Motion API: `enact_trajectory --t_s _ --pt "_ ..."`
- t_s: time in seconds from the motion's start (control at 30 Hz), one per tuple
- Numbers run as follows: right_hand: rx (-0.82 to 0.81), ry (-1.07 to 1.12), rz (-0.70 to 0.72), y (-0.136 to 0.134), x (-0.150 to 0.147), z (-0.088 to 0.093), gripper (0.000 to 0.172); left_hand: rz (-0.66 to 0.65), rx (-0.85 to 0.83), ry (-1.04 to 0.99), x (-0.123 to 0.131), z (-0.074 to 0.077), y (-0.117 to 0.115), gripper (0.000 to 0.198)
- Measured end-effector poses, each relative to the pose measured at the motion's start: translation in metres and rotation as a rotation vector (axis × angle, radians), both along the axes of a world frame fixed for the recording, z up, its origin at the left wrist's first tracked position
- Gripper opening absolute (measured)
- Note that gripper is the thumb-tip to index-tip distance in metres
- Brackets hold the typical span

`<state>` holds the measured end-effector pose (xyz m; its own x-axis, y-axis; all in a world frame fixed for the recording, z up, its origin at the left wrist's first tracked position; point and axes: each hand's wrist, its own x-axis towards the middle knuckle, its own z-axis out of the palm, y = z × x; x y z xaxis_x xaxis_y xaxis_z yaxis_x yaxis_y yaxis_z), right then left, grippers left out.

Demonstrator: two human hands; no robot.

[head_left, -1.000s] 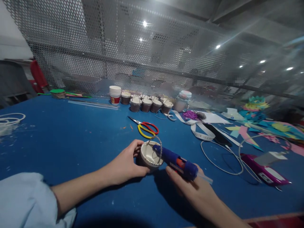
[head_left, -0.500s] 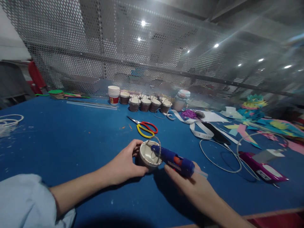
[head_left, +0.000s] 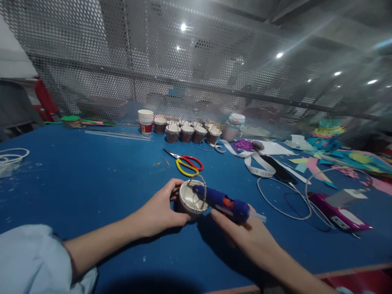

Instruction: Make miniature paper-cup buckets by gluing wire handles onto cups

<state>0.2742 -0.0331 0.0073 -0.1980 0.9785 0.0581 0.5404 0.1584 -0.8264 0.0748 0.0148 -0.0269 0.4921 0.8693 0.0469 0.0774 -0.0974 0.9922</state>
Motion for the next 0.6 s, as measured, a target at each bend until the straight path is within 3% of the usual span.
enact_trajectory --t_s 0.4,0.5,0.6 --pt "0.001 -0.005 0.009 0.002 0.001 -0.001 0.033 -0.026 -0.022 -0.075 -0.007 -0.001 0.006 0.052" --pt "0.027 -0.011 0.014 0.003 0.003 -0.002 0.032 0.074 0.021 -0.077 -0.009 0.011 0.013 0.042" --pt "0.061 -0.016 0.020 0.003 0.004 -0.004 0.032 0.134 0.193 0.036 -0.006 0.030 0.020 0.033"
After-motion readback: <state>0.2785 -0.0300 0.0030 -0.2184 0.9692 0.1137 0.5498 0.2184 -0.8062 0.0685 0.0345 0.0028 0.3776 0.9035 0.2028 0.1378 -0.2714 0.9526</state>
